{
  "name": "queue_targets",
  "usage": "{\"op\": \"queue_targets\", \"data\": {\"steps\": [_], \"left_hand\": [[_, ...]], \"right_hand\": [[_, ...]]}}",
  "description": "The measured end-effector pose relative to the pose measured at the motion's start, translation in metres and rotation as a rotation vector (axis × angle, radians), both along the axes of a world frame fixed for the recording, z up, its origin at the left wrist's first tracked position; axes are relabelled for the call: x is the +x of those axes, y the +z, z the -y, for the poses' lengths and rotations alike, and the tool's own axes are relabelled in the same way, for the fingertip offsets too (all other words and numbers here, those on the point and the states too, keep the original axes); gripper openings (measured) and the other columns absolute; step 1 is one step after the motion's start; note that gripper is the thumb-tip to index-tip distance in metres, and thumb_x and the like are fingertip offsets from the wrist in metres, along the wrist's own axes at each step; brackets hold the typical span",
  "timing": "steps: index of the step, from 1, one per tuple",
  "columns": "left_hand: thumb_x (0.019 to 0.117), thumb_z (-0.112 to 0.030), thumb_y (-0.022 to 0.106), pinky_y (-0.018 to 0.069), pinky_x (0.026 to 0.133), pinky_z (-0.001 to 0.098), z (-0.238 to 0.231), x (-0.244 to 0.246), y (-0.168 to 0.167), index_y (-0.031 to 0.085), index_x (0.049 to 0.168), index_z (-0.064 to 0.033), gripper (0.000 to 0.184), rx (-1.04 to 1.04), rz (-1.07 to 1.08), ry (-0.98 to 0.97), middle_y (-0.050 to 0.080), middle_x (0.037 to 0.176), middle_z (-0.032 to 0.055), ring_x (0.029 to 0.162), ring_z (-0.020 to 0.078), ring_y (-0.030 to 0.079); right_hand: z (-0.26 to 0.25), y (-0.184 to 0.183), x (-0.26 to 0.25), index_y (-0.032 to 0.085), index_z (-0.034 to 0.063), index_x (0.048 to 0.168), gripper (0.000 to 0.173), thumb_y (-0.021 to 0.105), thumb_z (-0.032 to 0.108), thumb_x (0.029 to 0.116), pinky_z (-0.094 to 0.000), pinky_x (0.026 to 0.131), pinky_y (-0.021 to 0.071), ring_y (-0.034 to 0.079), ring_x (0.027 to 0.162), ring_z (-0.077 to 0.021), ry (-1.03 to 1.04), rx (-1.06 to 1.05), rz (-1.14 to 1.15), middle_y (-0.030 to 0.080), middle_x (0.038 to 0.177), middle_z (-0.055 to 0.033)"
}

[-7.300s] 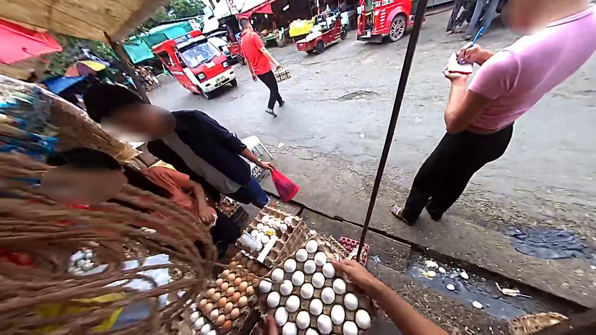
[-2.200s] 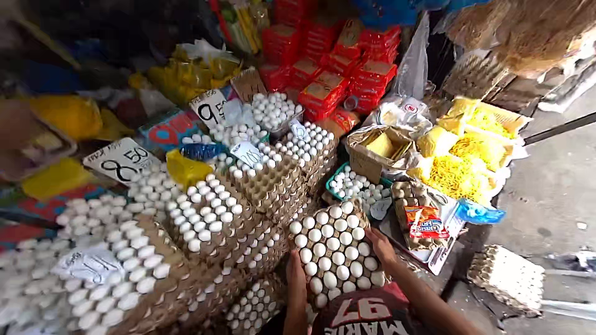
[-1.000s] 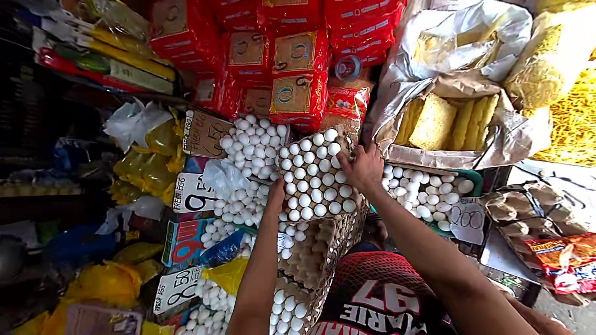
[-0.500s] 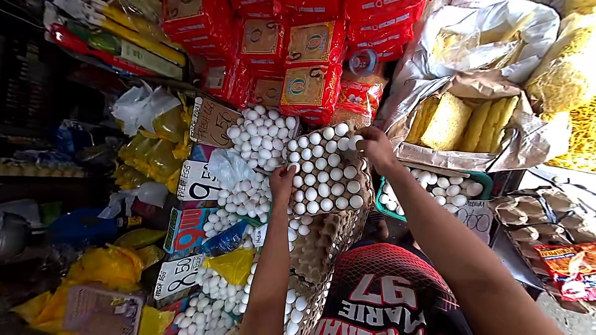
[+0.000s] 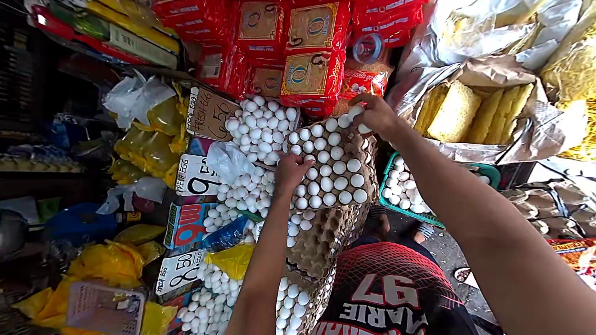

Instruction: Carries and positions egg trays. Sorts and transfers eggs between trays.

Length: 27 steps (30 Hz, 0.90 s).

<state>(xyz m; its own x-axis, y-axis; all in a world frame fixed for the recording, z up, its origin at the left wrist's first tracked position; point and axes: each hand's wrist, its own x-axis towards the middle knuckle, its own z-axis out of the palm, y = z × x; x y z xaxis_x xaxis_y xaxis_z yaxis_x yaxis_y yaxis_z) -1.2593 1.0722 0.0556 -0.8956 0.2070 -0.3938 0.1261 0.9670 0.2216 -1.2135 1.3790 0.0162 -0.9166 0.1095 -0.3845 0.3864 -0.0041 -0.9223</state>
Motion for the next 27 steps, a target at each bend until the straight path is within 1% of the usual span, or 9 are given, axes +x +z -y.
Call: {"op": "queue_targets", "data": {"steps": [4,8,11,13,15,17,20,23,27], "left_hand": [[0.0853,-0.058,0.075,0.0531,0.088,0.0625,-0.004,-0.009,-0.003,0.076,0.106,-0.0144,0.048,-0.033,0.003,-0.033,0.071,0.107,0.0123,0.102,0.0322,0.068],[0.0947,-0.037,0.074,0.0516,0.052,0.0322,0.017,-0.008,0.005,0.071,0.119,-0.0100,0.037,0.469,0.218,0.183,0.071,0.103,0.0076,0.063,0.0162,0.062],[0.1021,-0.025,0.058,0.0568,0.056,0.0257,0.042,0.004,0.013,0.057,0.132,-0.0138,0.032,1.007,0.479,0.408,0.069,0.113,0.0081,0.075,0.0135,0.069],[0.0976,-0.019,0.054,0.0604,0.065,0.0283,0.061,0.016,0.019,0.053,0.141,-0.0238,0.043,1.171,0.547,0.412,0.065,0.131,0.0100,0.091,0.0178,0.072],[0.0943,-0.011,0.059,0.0591,0.065,0.0307,0.070,0.023,0.021,0.046,0.144,-0.0326,0.056,1.075,0.479,0.314,0.062,0.130,0.0077,0.088,0.0177,0.069],[0.0916,-0.014,0.073,0.0564,0.058,0.0329,0.070,0.025,0.017,0.050,0.142,-0.0269,0.057,0.732,0.271,0.154,0.065,0.120,0.0079,0.076,0.0176,0.065],[0.0865,-0.034,0.083,0.0528,0.090,0.0627,0.069,0.014,0.000,0.065,0.136,-0.0270,0.053,0.221,0.062,-0.094,0.056,0.140,0.0172,0.119,0.0364,0.059],[0.0906,-0.039,0.078,0.0520,0.090,0.0648,0.067,0.007,-0.011,0.068,0.134,-0.0283,0.046,0.048,0.032,-0.202,0.053,0.138,0.0218,0.118,0.0399,0.058],[0.0948,-0.039,0.073,0.0503,0.094,0.0632,0.071,0.012,-0.002,0.065,0.135,-0.0290,0.042,0.102,0.064,-0.188,0.052,0.140,0.0185,0.121,0.0380,0.057]], "right_hand": [[0.008,-0.002,-0.026,0.069,0.0232,0.129,0.053,0.080,0.022,0.0764,-0.0683,0.082,0.0544,0.065,0.109,-0.0445,0.213,0.660,-0.011,0.060,0.136,-0.0229],[0.029,0.009,-0.032,0.070,0.0175,0.120,0.044,0.081,0.025,0.0776,-0.0707,0.070,0.0534,0.064,0.096,-0.0542,0.306,0.992,0.036,0.036,0.152,-0.0338],[0.015,0.003,-0.022,0.072,0.0250,0.123,0.046,0.082,0.035,0.0786,-0.0668,0.079,0.0550,0.066,0.105,-0.0437,0.179,0.710,-0.047,0.053,0.144,-0.0217],[0.004,0.001,-0.003,0.068,0.0166,0.126,0.046,0.079,0.029,0.0831,-0.0541,0.077,0.0606,0.070,0.100,-0.0304,0.022,0.179,-0.075,0.068,0.123,-0.0137],[-0.003,0.005,0.017,0.062,0.0174,0.127,0.042,0.067,0.030,0.0870,-0.0494,0.073,0.0607,0.070,0.094,-0.0273,-0.069,-0.289,-0.020,0.069,0.113,-0.0114],[-0.006,0.009,0.035,0.062,0.0164,0.124,0.039,0.064,0.036,0.0905,-0.0494,0.074,0.0599,0.069,0.093,-0.0267,-0.055,-0.410,-0.014,0.068,0.111,-0.0105],[0.008,0.006,0.055,0.071,0.0098,0.110,0.030,0.075,0.027,0.0862,-0.0502,0.076,0.0597,0.070,0.090,-0.0249,0.102,-0.011,-0.120,0.072,0.105,-0.0111],[0.030,0.008,0.069,0.076,0.0214,0.110,0.039,0.084,0.038,0.0757,-0.0668,0.076,0.0561,0.066,0.101,-0.0396,0.367,0.602,-0.081,0.060,0.129,-0.0194],[0.062,0.017,0.081,0.074,0.0184,0.117,0.045,0.082,0.034,0.0749,-0.0647,0.072,0.0549,0.061,0.109,-0.0477,0.485,0.921,0.067,0.045,0.148,-0.0227]]}}
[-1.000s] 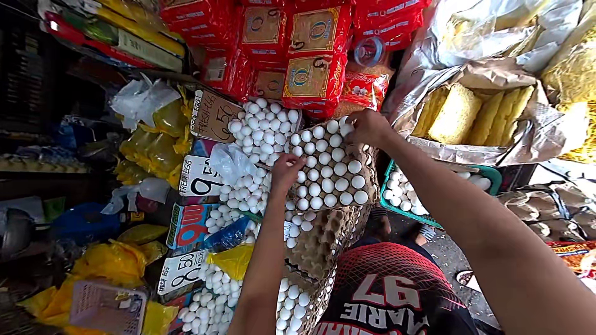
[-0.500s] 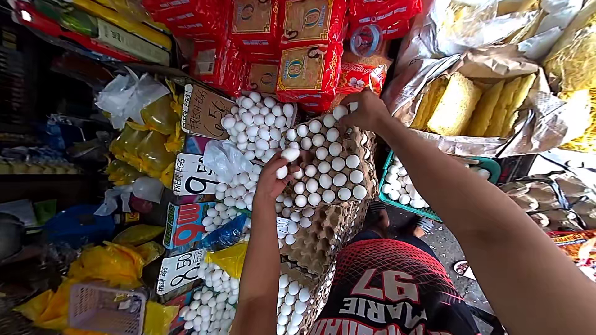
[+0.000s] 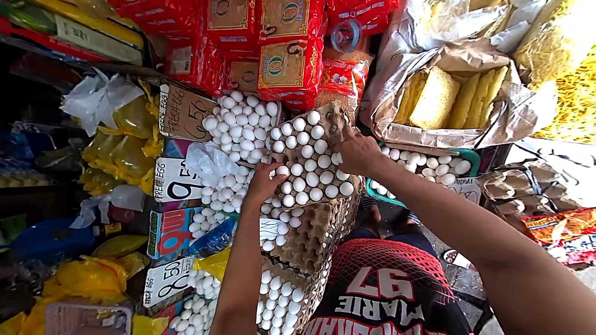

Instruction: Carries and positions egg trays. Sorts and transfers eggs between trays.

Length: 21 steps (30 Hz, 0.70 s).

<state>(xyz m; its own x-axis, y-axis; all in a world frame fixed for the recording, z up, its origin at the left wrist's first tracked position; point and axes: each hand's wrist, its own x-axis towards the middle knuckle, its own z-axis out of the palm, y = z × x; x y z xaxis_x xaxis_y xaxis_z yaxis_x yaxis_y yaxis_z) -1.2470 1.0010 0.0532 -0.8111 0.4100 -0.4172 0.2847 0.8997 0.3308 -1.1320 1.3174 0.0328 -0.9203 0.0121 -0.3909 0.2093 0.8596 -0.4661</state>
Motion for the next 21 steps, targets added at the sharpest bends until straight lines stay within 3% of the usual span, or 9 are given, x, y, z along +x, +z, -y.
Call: {"op": "queue_targets", "data": {"steps": [2,4,7,9,12,14,17,19,21], "left_hand": [[0.0975,-0.040,0.070,0.0538,0.091,0.0606,0.001,0.010,0.013,0.059,0.141,-0.0284,0.046,0.111,0.060,0.087,0.054,0.143,0.0154,0.117,0.0349,0.061],[0.1008,-0.036,0.065,0.0590,0.070,0.0424,-0.006,0.028,0.028,0.056,0.143,-0.0267,0.044,0.348,0.145,0.193,0.065,0.128,0.0080,0.088,0.0212,0.068],[0.1046,-0.030,0.057,0.0580,0.063,0.0275,-0.037,0.078,0.054,0.050,0.146,-0.0213,0.043,0.879,0.410,0.254,0.064,0.123,0.0031,0.079,0.0115,0.065],[0.1008,-0.045,0.061,0.0573,0.058,0.0259,-0.065,0.129,0.049,0.053,0.141,-0.0251,0.045,1.125,0.639,0.234,0.063,0.128,0.0026,0.076,0.0117,0.065],[0.0968,-0.049,0.066,0.0562,0.054,0.0272,-0.120,0.203,0.001,0.060,0.136,-0.0230,0.047,1.153,0.978,0.231,0.069,0.110,0.0043,0.068,0.0120,0.064],[0.1034,-0.040,0.056,0.0554,0.057,0.0280,-0.158,0.240,-0.043,0.058,0.138,-0.0188,0.041,0.994,1.100,0.295,0.068,0.098,0.0058,0.067,0.0124,0.062],[0.1056,-0.039,0.055,0.0573,0.065,0.0320,-0.208,0.265,-0.128,0.056,0.139,-0.0152,0.041,0.759,1.039,0.596,0.068,0.105,0.0072,0.076,0.0151,0.064],[0.1048,-0.036,0.057,0.0580,0.072,0.0385,-0.235,0.265,-0.181,0.053,0.141,-0.0109,0.044,0.732,0.942,0.842,0.065,0.113,0.0123,0.086,0.0210,0.065],[0.1048,-0.040,0.056,0.0582,0.075,0.0434,-0.257,0.259,-0.219,0.049,0.144,-0.0121,0.049,0.707,0.860,0.952,0.063,0.119,0.0162,0.091,0.0256,0.065]], "right_hand": [[0.004,0.001,0.000,0.072,0.0156,0.121,0.049,0.082,0.035,0.0770,-0.0656,0.073,0.0538,0.058,0.113,-0.0498,0.023,0.016,-0.009,0.040,0.153,-0.0235],[-0.002,-0.001,0.004,0.071,0.0200,0.124,0.053,0.080,0.041,0.0768,-0.0658,0.074,0.0537,0.061,0.110,-0.0475,0.023,-0.056,-0.041,0.041,0.154,-0.0224],[-0.044,-0.009,0.020,0.074,0.0204,0.122,0.049,0.082,0.043,0.0787,-0.0627,0.088,0.0547,0.065,0.109,-0.0354,-0.019,-0.441,-0.188,0.061,0.130,-0.0190],[-0.077,-0.015,0.049,0.074,0.0131,0.119,0.041,0.079,0.033,0.0829,-0.0477,0.089,0.0584,0.069,0.101,-0.0203,-0.146,-0.776,-0.203,0.072,0.114,-0.0096],[-0.122,-0.040,0.110,0.067,0.0111,0.127,0.044,0.072,0.031,0.0876,-0.0443,0.073,0.0616,0.071,0.085,-0.0217,-0.519,-1.070,-0.007,0.072,0.107,-0.0104],[-0.130,-0.080,0.155,0.066,0.0128,0.128,0.044,0.070,0.033,0.0896,-0.0457,0.073,0.0621,0.071,0.086,-0.0234,-0.768,-1.103,0.074,0.072,0.107,-0.0098],[-0.125,-0.139,0.196,0.067,0.0138,0.128,0.049,0.073,0.040,0.0866,-0.0547,0.078,0.0606,0.070,0.096,-0.0304,-1.066,-0.995,0.232,0.070,0.113,-0.0151],[-0.112,-0.169,0.208,0.067,0.0135,0.128,0.054,0.078,0.040,0.0817,-0.0586,0.083,0.0575,0.068,0.103,-0.0334,-1.134,-0.870,0.285,0.068,0.119,-0.0180],[-0.103,-0.198,0.213,0.068,0.0113,0.127,0.055,0.078,0.039,0.0801,-0.0585,0.087,0.0559,0.066,0.108,-0.0334,-1.165,-0.823,0.285,0.068,0.120,-0.0185]]}}
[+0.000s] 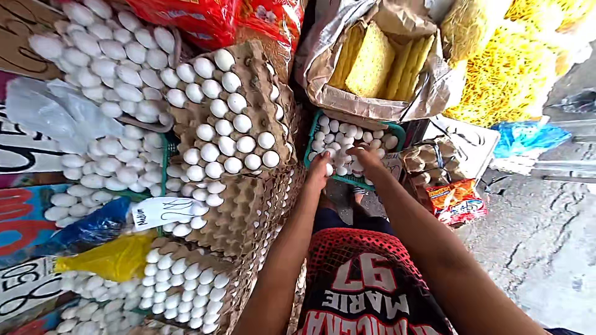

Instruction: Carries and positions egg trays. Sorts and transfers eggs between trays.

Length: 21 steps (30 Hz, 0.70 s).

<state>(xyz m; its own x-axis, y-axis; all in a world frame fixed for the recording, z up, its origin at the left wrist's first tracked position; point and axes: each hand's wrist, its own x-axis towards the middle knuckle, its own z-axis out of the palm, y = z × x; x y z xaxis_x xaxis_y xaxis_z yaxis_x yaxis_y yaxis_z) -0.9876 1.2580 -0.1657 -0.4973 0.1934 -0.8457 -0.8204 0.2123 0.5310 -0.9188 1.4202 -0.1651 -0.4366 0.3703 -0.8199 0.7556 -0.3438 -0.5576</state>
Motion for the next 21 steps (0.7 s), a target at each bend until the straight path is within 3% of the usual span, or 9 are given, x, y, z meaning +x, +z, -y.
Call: {"op": "queue_targets", "data": {"steps": [2,4,8,11,13,15,18,21], "left_hand": [[0.1044,-0.041,0.057,0.0584,0.084,0.0534,-0.016,-0.002,-0.025,0.046,0.148,-0.0147,0.053,-0.048,0.022,0.060,0.059,0.133,0.0205,0.107,0.0340,0.065],[0.1045,-0.041,0.057,0.0576,0.089,0.0569,-0.032,-0.003,-0.034,0.046,0.148,-0.0168,0.051,-0.068,0.051,0.126,0.056,0.139,0.0203,0.117,0.0367,0.063],[0.1064,-0.027,0.054,0.0590,0.083,0.0542,-0.037,-0.002,-0.031,0.044,0.150,-0.0163,0.046,-0.027,0.042,0.169,0.054,0.141,0.0200,0.111,0.0353,0.064],[0.1062,-0.015,0.050,0.0595,0.084,0.0520,-0.025,-0.006,-0.015,0.040,0.155,-0.0192,0.050,0.042,0.003,0.153,0.052,0.143,0.0220,0.109,0.0358,0.066],[0.1051,-0.011,0.051,0.0595,0.086,0.0530,-0.002,-0.001,0.012,0.041,0.155,-0.0186,0.051,0.070,-0.065,0.056,0.052,0.144,0.0225,0.112,0.0369,0.066],[0.1058,-0.017,0.052,0.0607,0.088,0.0533,0.038,0.012,0.054,0.047,0.151,-0.0163,0.045,0.122,-0.189,-0.153,0.054,0.144,0.0178,0.114,0.0353,0.067],[0.1086,-0.029,0.049,0.0617,0.079,0.0426,0.115,0.029,0.125,0.058,0.142,-0.0177,0.036,0.162,-0.400,-0.431,0.065,0.134,0.0082,0.099,0.0249,0.070],[0.1051,-0.025,0.055,0.0573,0.067,0.0315,0.187,0.020,0.175,0.068,0.129,-0.0121,0.030,0.014,-0.669,-0.281,0.072,0.114,0.0057,0.079,0.0149,0.067]], "right_hand": [[0.005,-0.020,0.003,0.068,0.0126,0.129,0.055,0.078,0.039,0.0817,-0.0571,0.083,0.0559,0.066,0.106,-0.0330,-0.040,-0.018,0.042,0.067,0.120,-0.0183],[0.006,-0.026,0.002,0.067,0.0155,0.130,0.055,0.079,0.040,0.0824,-0.0561,0.078,0.0570,0.066,0.103,-0.0335,-0.068,-0.048,0.076,0.066,0.121,-0.0180],[0.009,-0.023,-0.001,0.067,0.0229,0.135,0.057,0.075,0.053,0.0876,-0.0657,0.088,0.0537,0.062,0.120,-0.0372,-0.002,-0.051,0.104,0.063,0.134,-0.0154],[0.005,-0.013,-0.001,0.059,0.0202,0.144,0.054,0.071,0.041,0.0953,-0.0651,0.090,0.0544,0.061,0.122,-0.0401,0.036,-0.040,0.050,0.059,0.141,-0.0178],[0.003,-0.004,0.011,0.055,0.0187,0.147,0.051,0.065,0.024,0.0975,-0.0637,0.089,0.0557,0.063,0.119,-0.0396,0.075,-0.025,0.022,0.059,0.140,-0.0186],[0.000,0.007,0.028,0.058,0.0177,0.145,0.049,0.058,0.015,0.0962,-0.0628,0.084,0.0568,0.066,0.110,-0.0389,0.197,0.067,0.021,0.063,0.131,-0.0207],[0.015,0.035,0.053,0.068,0.0129,0.130,0.037,0.053,0.013,0.0962,-0.0615,0.083,0.0557,0.070,0.097,-0.0349,0.453,0.276,-0.035,0.072,0.111,-0.0179],[0.065,0.085,0.042,0.074,0.0138,0.119,0.027,0.059,0.015,0.0975,-0.0600,0.087,0.0575,0.070,0.103,-0.0305,0.646,0.431,-0.266,0.071,0.117,-0.0124]]}}
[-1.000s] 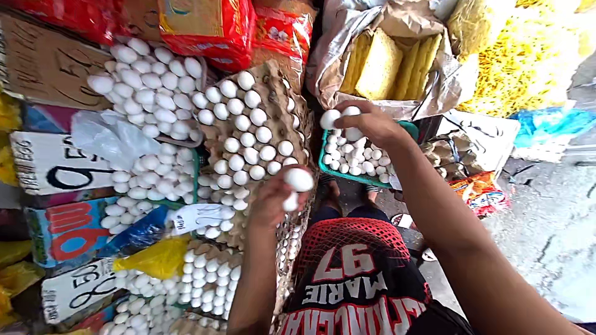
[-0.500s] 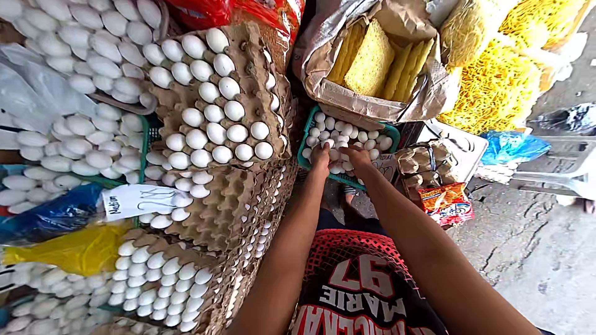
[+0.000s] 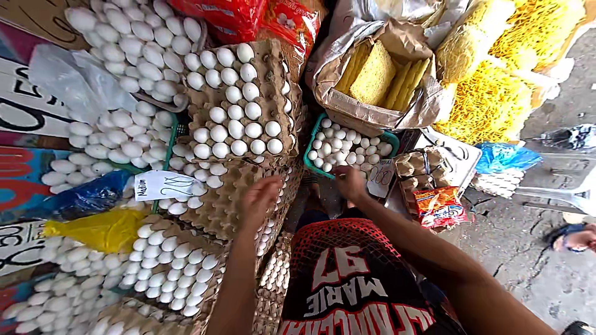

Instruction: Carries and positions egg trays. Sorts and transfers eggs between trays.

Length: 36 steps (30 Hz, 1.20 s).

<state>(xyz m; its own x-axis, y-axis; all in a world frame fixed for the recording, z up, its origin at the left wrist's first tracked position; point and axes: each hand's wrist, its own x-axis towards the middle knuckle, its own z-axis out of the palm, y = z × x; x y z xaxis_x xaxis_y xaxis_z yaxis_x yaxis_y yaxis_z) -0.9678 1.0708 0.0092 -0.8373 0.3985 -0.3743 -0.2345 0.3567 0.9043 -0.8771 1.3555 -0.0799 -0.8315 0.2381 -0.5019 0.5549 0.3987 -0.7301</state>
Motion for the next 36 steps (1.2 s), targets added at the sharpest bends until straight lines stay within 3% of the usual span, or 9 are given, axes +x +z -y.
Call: {"op": "queue_targets", "data": {"steps": [6,9,17,20,22,26,29,31,36], "left_hand": [[0.0967,-0.045,0.067,0.0560,0.080,0.0361,0.076,-0.089,0.044,0.056,0.137,-0.0075,0.056,-0.496,-0.415,0.456,0.062,0.122,0.0107,0.094,0.0163,0.063],[0.0968,-0.051,0.064,0.0477,0.105,0.0537,0.059,-0.112,0.048,0.058,0.135,0.0019,0.065,-0.696,-0.376,0.341,0.059,0.131,0.0268,0.121,0.0355,0.059],[0.0870,-0.056,0.074,0.0500,0.098,0.0620,0.058,-0.132,0.025,0.068,0.124,-0.0054,0.063,-0.844,-0.313,0.463,0.058,0.133,0.0263,0.118,0.0408,0.060],[0.0886,-0.054,0.074,0.0519,0.098,0.0542,0.068,-0.136,0.025,0.072,0.118,-0.0052,0.057,-0.665,-0.313,0.535,0.066,0.121,0.0185,0.112,0.0311,0.064],[0.0968,-0.040,0.068,0.0572,0.079,0.0377,0.067,-0.132,0.036,0.064,0.125,-0.0008,0.049,-0.264,-0.173,0.684,0.068,0.112,0.0128,0.090,0.0191,0.066],[0.1038,-0.023,0.040,0.0612,0.077,0.0487,0.066,-0.129,0.061,0.054,0.124,-0.0043,0.031,0.324,0.074,0.794,0.068,0.106,0.0170,0.089,0.0310,0.071],[0.0995,-0.031,0.063,0.0601,0.073,0.0446,0.054,-0.124,0.058,0.061,0.128,-0.0022,0.040,-0.324,-0.091,0.462,0.068,0.112,0.0156,0.086,0.0257,0.069],[0.0927,-0.053,0.069,0.0556,0.091,0.0596,0.040,-0.126,0.052,0.069,0.122,-0.0039,0.057,-0.724,-0.184,0.250,0.066,0.123,0.0216,0.106,0.0356,0.067],[0.0875,-0.058,0.072,0.0517,0.093,0.0636,0.030,-0.132,0.035,0.072,0.111,-0.0063,0.057,-0.907,-0.242,0.196,0.064,0.121,0.0214,0.111,0.0387,0.064]], "right_hand": [[0.089,0.072,-0.097,0.066,0.0243,0.137,0.048,0.072,0.022,0.0888,-0.0457,0.083,0.0602,0.065,0.110,-0.0281,0.178,0.232,-0.652,0.060,0.132,-0.0131],[0.095,0.086,-0.129,0.061,0.0228,0.141,0.052,0.072,0.028,0.0903,-0.0511,0.088,0.0565,0.059,0.121,-0.0352,0.339,0.374,-0.491,0.055,0.138,-0.0162],[0.091,0.083,-0.142,0.067,0.0160,0.130,0.046,0.076,0.033,0.0879,-0.0586,0.092,0.0543,0.057,0.124,-0.0397,0.377,0.429,-0.397,0.056,0.137,-0.0183],[0.084,0.081,-0.151,0.072,0.0191,0.120,0.049,0.086,0.037,0.0764,-0.0567,0.089,0.0570,0.058,0.121,-0.0388,0.303,0.340,-0.346,0.054,0.136,-0.0189],[0.070,0.079,-0.158,0.074,0.0166,0.113,0.052,0.092,0.039,0.0699,-0.0547,0.087,0.0583,0.061,0.114,-0.0359,0.257,0.141,-0.336,0.055,0.133,-0.0192],[0.032,0.087,-0.172,0.065,0.0035,0.120,0.049,0.084,0.022,0.0787,-0.0480,0.081,0.0620,0.070,0.093,-0.0259,0.107,-0.379,-0.353,0.069,0.114,-0.0160],[0.026,0.096,-0.190,0.063,0.0074,0.130,0.055,0.077,0.013,0.0767,-0.0527,0.085,0.0588,0.068,0.104,-0.0292,0.237,-0.183,-0.305,0.067,0.121,-0.0161],[0.040,0.100,-0.200,0.068,0.0117,0.130,0.059,0.086,0.027,0.0760,-0.0637,0.086,0.0563,0.064,0.109,-0.0412,0.407,0.175,-0.255,0.057,0.134,-0.0233],[0.053,0.097,-0.206,0.074,0.0189,0.118,0.044,0.080,0.041,0.0804,-0.0637,0.077,0.0579,0.068,0.100,-0.0389,0.456,0.351,-0.226,0.056,0.135,-0.0183]]}}
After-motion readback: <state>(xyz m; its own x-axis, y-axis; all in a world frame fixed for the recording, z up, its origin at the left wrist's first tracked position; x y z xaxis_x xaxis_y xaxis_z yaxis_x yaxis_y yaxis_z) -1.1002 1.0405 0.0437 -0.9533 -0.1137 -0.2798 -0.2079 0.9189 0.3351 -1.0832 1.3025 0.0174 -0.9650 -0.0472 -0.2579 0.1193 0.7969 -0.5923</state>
